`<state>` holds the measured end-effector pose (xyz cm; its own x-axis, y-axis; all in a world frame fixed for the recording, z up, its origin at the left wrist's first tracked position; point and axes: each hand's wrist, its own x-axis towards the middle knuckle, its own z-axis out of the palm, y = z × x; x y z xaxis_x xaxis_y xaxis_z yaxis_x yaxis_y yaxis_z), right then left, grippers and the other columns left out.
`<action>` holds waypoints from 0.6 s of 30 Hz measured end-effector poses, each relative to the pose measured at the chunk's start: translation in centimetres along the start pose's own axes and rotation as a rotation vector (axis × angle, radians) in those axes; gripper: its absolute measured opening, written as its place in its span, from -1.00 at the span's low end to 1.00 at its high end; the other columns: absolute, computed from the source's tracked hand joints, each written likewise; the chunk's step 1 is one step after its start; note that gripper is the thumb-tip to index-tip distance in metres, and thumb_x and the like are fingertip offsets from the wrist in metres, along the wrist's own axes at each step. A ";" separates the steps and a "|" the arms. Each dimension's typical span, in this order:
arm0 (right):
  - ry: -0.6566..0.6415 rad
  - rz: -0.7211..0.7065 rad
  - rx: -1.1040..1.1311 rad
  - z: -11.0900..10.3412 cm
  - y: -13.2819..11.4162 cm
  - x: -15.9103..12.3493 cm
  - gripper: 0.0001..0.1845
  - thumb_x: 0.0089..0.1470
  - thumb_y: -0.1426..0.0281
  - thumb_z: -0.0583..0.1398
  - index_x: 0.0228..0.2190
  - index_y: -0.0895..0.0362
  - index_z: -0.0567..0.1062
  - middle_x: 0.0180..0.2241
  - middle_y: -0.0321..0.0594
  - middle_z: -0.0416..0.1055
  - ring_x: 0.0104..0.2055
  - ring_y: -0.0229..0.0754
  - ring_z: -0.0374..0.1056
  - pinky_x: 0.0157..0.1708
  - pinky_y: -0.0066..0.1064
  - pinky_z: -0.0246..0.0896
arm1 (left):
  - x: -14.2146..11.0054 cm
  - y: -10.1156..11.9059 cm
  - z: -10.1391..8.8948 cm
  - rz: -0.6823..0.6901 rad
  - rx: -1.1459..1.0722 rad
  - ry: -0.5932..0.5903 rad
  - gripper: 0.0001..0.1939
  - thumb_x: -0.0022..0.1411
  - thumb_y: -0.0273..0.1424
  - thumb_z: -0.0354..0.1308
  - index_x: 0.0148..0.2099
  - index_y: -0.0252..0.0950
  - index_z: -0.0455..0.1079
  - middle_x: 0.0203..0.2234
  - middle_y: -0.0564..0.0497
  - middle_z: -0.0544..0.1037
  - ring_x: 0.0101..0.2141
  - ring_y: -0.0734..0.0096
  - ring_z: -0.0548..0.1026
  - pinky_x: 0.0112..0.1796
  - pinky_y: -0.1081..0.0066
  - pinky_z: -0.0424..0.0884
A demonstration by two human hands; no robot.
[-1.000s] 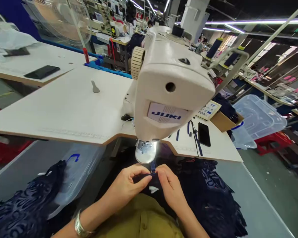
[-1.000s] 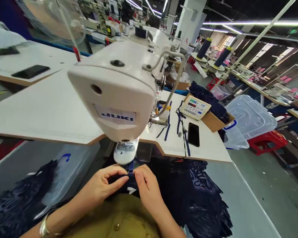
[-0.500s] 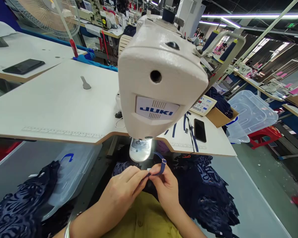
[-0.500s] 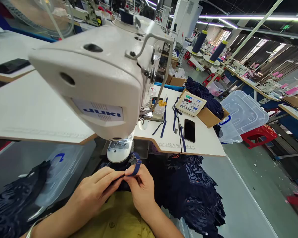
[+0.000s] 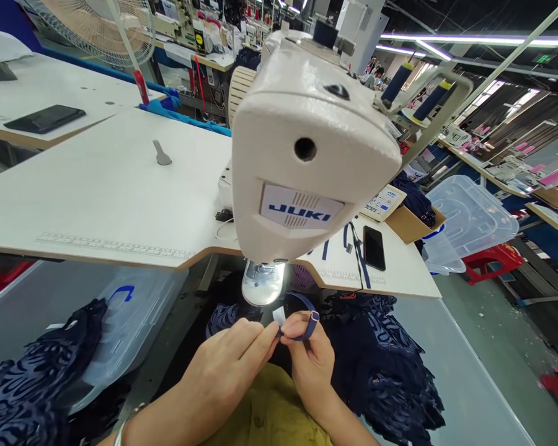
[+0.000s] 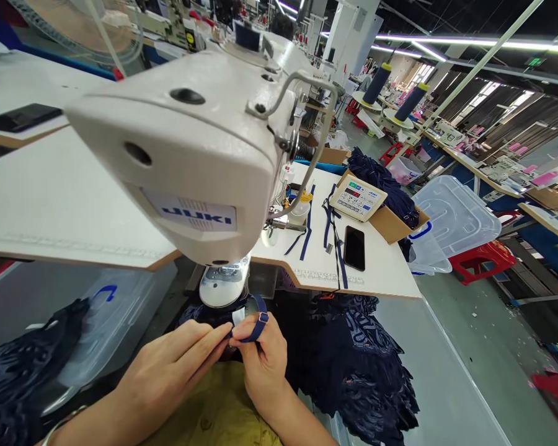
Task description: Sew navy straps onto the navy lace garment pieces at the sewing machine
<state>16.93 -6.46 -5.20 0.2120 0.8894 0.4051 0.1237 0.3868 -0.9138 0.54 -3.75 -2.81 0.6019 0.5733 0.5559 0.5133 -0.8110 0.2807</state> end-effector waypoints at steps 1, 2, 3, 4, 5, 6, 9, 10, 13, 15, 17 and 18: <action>-0.003 -0.011 -0.010 0.0 -0.1 0.1 -0.82 0.13 0.53 0.18 -0.32 -0.01 0.49 -0.38 -0.33 0.43 -0.33 -0.25 0.36 -0.32 -0.42 0.28 | 0.2 0.0 -0.1 -0.016 -0.012 0.006 -0.66 0.31 -0.53 0.02 0.12 -0.35 0.25 -0.38 0.02 0.45 -0.38 0.48 0.41 -0.35 0.48 0.39; -0.009 -0.015 -0.024 -0.1 -0.2 0.2 -0.81 0.13 0.54 0.18 -0.32 -0.02 0.49 -0.37 -0.34 0.44 -0.32 -0.26 0.36 -0.30 -0.43 0.28 | 0.6 0.0 -0.2 -0.042 -0.036 0.012 -0.73 0.32 -0.51 0.00 0.05 -0.32 0.30 -0.41 0.04 0.44 -0.41 0.49 0.41 -0.38 0.50 0.38; -0.016 -0.009 -0.044 -0.1 -0.3 0.4 -0.81 0.13 0.54 0.18 -0.32 -0.02 0.48 -0.37 -0.35 0.44 -0.31 -0.27 0.36 -0.28 -0.44 0.28 | 1.0 0.1 -0.4 -0.076 -0.077 0.010 -0.80 0.34 -0.47 -0.01 -0.03 -0.30 0.34 -0.44 0.06 0.43 -0.43 0.51 0.40 -0.42 0.51 0.37; -0.029 0.011 -0.068 -0.2 -0.6 0.6 -0.82 0.13 0.54 0.18 -0.32 -0.01 0.48 -0.36 -0.36 0.45 -0.30 -0.27 0.36 -0.26 -0.45 0.27 | 1.5 0.0 -0.7 -0.118 -0.127 -0.015 -0.83 0.35 -0.44 -0.03 -0.10 -0.27 0.36 -0.45 0.08 0.42 -0.44 0.51 0.41 -0.43 0.52 0.36; -0.051 0.047 -0.092 -0.2 -0.8 1.0 -0.83 0.12 0.53 0.18 -0.32 0.00 0.48 -0.36 -0.36 0.45 -0.30 -0.28 0.36 -0.26 -0.47 0.27 | 2.1 -0.1 -1.1 -0.165 -0.181 -0.061 -0.83 0.36 -0.42 -0.05 -0.17 -0.25 0.37 -0.46 0.09 0.42 -0.44 0.52 0.41 -0.44 0.54 0.36; -0.080 0.096 -0.118 -0.2 -1.1 1.4 -0.86 0.12 0.51 0.19 -0.33 0.01 0.48 -0.36 -0.37 0.45 -0.31 -0.29 0.37 -0.28 -0.49 0.27 | 2.6 -0.2 -1.5 -0.208 -0.231 -0.122 -0.81 0.37 -0.40 -0.07 -0.20 -0.23 0.37 -0.46 0.10 0.42 -0.43 0.53 0.42 -0.43 0.55 0.37; -0.155 0.256 -0.186 0.1 -1.9 3.2 -0.93 0.12 0.44 0.20 -0.33 0.03 0.48 -0.41 -0.39 0.45 -0.39 -0.31 0.35 -0.36 -0.53 0.25 | 3.8 -0.9 -2.7 -0.256 -0.246 -0.224 -0.77 0.38 -0.36 -0.12 -0.20 -0.20 0.37 -0.38 0.09 0.45 -0.36 0.51 0.45 -0.36 0.53 0.40; -0.168 0.280 -0.206 0.2 -2.1 3.8 -0.94 0.12 0.42 0.20 -0.32 0.03 0.48 -0.42 -0.39 0.44 -0.40 -0.31 0.34 -0.37 -0.53 0.24 | 4.1 -1.3 -3.0 -0.243 -0.195 -0.207 -0.77 0.39 -0.36 -0.13 -0.16 -0.21 0.36 -0.35 0.07 0.46 -0.33 0.48 0.46 -0.33 0.50 0.42; -0.186 0.227 -0.251 1.0 -2.3 5.4 -0.90 0.16 0.41 0.15 -0.26 0.04 0.45 -0.34 -0.36 0.44 -0.33 -0.29 0.34 -0.28 -0.49 0.24 | 4.4 -2.6 -3.1 -0.143 0.018 -0.095 -0.74 0.39 -0.38 -0.15 -0.07 -0.29 0.35 -0.28 -0.01 0.48 -0.25 0.38 0.45 -0.24 0.40 0.43; -0.193 0.173 -0.273 1.6 -2.1 6.1 -0.87 0.19 0.42 0.11 -0.22 0.04 0.43 -0.27 -0.33 0.43 -0.26 -0.26 0.33 -0.21 -0.46 0.22 | 4.3 -3.5 -2.9 -0.071 0.145 -0.021 -0.73 0.37 -0.42 -0.13 -0.01 -0.34 0.34 -0.20 -0.07 0.49 -0.19 0.32 0.44 -0.15 0.33 0.41; -0.168 0.176 -0.286 2.1 -1.8 6.5 -0.87 0.19 0.43 0.10 -0.22 0.04 0.41 -0.28 -0.32 0.40 -0.26 -0.26 0.31 -0.22 -0.45 0.21 | 4.0 -4.1 -2.5 0.008 0.201 0.040 -0.69 0.36 -0.48 -0.12 0.08 -0.35 0.31 -0.10 -0.10 0.49 -0.09 0.28 0.41 -0.01 0.25 0.32; -0.144 0.187 -0.289 2.3 -1.6 6.7 -0.88 0.18 0.42 0.10 -0.22 0.04 0.40 -0.30 -0.32 0.37 -0.29 -0.26 0.29 -0.25 -0.45 0.20 | 3.8 -4.2 -2.2 0.055 0.198 0.056 -0.66 0.35 -0.51 -0.13 0.12 -0.34 0.28 -0.06 -0.09 0.48 -0.04 0.30 0.39 0.05 0.24 0.26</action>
<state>15.95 -0.58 -1.11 0.1203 0.9713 0.2053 0.3685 0.1483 -0.9177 -0.72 1.60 -0.16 0.6006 0.5169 0.6100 0.5938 -0.7993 0.0926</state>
